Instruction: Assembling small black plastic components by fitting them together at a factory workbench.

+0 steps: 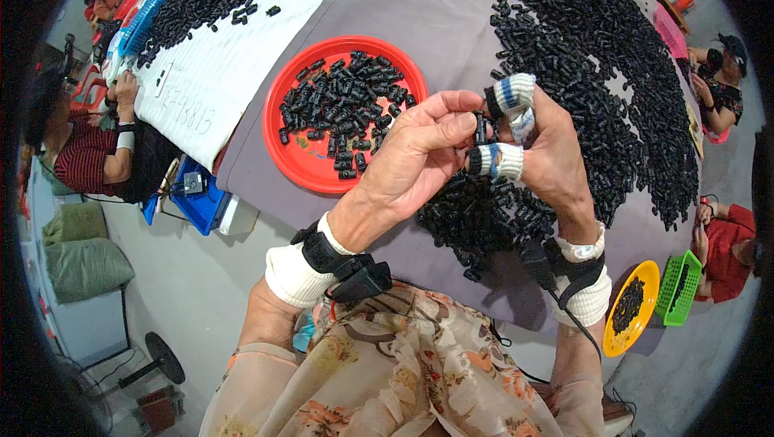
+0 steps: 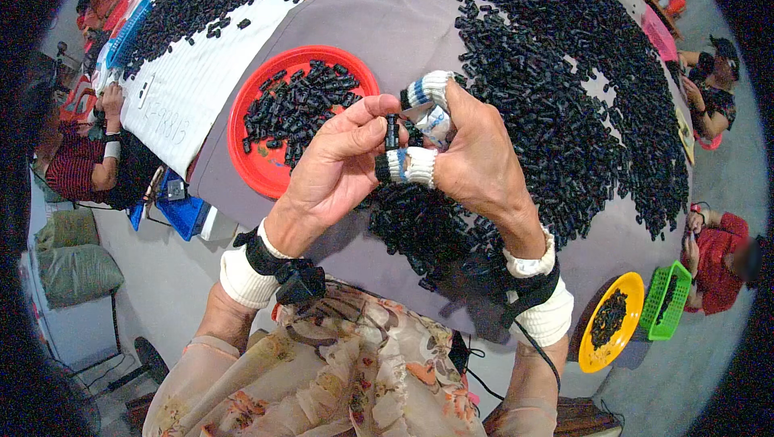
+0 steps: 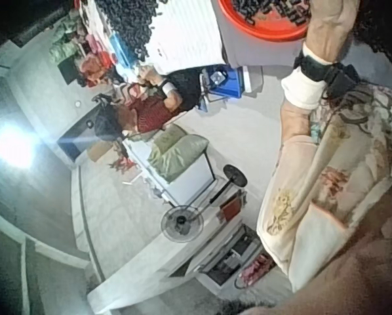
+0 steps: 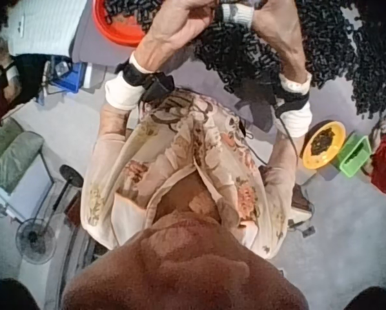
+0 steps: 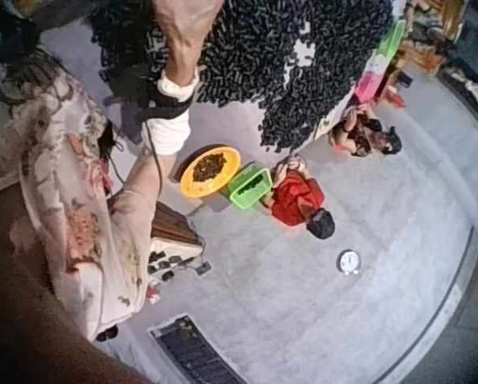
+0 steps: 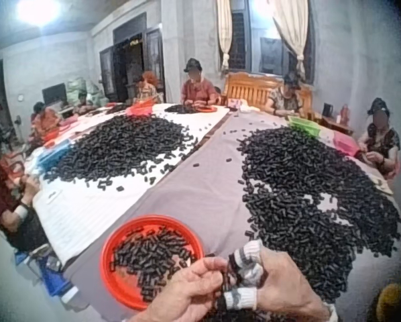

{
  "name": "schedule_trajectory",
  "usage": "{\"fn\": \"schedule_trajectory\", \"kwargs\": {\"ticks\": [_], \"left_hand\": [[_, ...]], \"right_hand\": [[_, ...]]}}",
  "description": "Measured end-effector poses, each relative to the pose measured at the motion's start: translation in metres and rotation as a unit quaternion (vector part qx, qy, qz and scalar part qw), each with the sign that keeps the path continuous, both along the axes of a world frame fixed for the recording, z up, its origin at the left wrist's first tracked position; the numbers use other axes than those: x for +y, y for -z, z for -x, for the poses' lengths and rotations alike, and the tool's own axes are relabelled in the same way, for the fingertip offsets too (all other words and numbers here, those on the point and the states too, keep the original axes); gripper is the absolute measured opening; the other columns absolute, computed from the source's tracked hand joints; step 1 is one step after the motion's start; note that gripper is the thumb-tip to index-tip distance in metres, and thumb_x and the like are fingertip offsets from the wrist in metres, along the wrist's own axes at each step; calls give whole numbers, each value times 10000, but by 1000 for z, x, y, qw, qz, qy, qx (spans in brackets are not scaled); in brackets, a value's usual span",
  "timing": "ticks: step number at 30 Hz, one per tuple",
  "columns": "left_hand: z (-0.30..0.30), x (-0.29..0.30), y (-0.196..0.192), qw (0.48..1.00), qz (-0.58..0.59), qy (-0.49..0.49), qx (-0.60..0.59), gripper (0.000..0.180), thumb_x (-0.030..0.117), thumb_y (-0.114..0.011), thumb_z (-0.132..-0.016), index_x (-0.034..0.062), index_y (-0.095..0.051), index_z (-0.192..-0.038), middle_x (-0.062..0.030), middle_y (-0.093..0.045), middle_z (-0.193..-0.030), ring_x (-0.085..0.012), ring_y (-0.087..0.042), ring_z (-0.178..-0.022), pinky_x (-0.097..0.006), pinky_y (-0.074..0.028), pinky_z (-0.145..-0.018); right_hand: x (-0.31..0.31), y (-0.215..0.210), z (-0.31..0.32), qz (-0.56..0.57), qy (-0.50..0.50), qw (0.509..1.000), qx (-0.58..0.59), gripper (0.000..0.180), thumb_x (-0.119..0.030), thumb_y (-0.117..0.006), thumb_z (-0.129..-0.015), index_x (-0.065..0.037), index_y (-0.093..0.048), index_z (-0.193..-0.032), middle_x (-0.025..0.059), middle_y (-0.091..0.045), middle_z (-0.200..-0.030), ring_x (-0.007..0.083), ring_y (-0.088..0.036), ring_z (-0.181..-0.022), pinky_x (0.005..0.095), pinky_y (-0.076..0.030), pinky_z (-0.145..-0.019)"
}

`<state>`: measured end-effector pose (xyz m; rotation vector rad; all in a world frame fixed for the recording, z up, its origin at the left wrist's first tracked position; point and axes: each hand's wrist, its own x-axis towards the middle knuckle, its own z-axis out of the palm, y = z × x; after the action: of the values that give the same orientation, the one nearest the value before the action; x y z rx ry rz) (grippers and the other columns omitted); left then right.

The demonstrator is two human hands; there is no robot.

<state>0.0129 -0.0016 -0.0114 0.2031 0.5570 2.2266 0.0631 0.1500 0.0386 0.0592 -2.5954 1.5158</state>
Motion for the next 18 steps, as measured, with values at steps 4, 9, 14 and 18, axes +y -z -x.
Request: {"fn": "schedule_trajectory", "kwargs": {"ticks": [4, 9, 14, 18], "left_hand": [[-2, 2, 1, 1000, 6, 5, 4, 286, 91, -581, -828, 30, -477, -1088, -63, -574, -937, -149, -577, -868, -302, -484, -787], [-6, 6, -9, 992, 99, -16, 82, 317, 19, -579, -782, 18, -471, -1080, -58, -581, -903, -127, -592, -840, -243, -493, -729], [-6, 6, -13, 982, 156, -19, 101, 273, 22, -566, -789, 12, -491, -1051, -61, -591, -901, -121, -594, -831, -236, -494, -718], [-4, 8, -7, 995, 91, -15, 48, 236, 47, -555, -824, 4, -511, -1052, -57, -592, -908, -125, -587, -839, -260, -492, -743]], "right_hand": [[1, -1, -5, 5, -10, 1000, 2, 434, -141, -769, -585, -44, -542, -942, 7, -581, -696, 70, -489, -576, 223, -407, -522], [3, 2, -8, -37, -13, 997, 59, 396, -106, -740, -600, -45, -541, -936, 25, -586, -630, 82, -509, -516, 235, -407, -481], [4, 8, -10, -42, -14, 997, 66, 373, -97, -731, -607, -44, -537, -920, 30, -586, -638, 82, -507, -522, 240, -413, -485], [2, 8, -10, -3, 14, 999, 42, 352, -94, -734, -616, -34, -532, -897, 18, -582, -654, 73, -500, -539, 239, -419, -493]]}}
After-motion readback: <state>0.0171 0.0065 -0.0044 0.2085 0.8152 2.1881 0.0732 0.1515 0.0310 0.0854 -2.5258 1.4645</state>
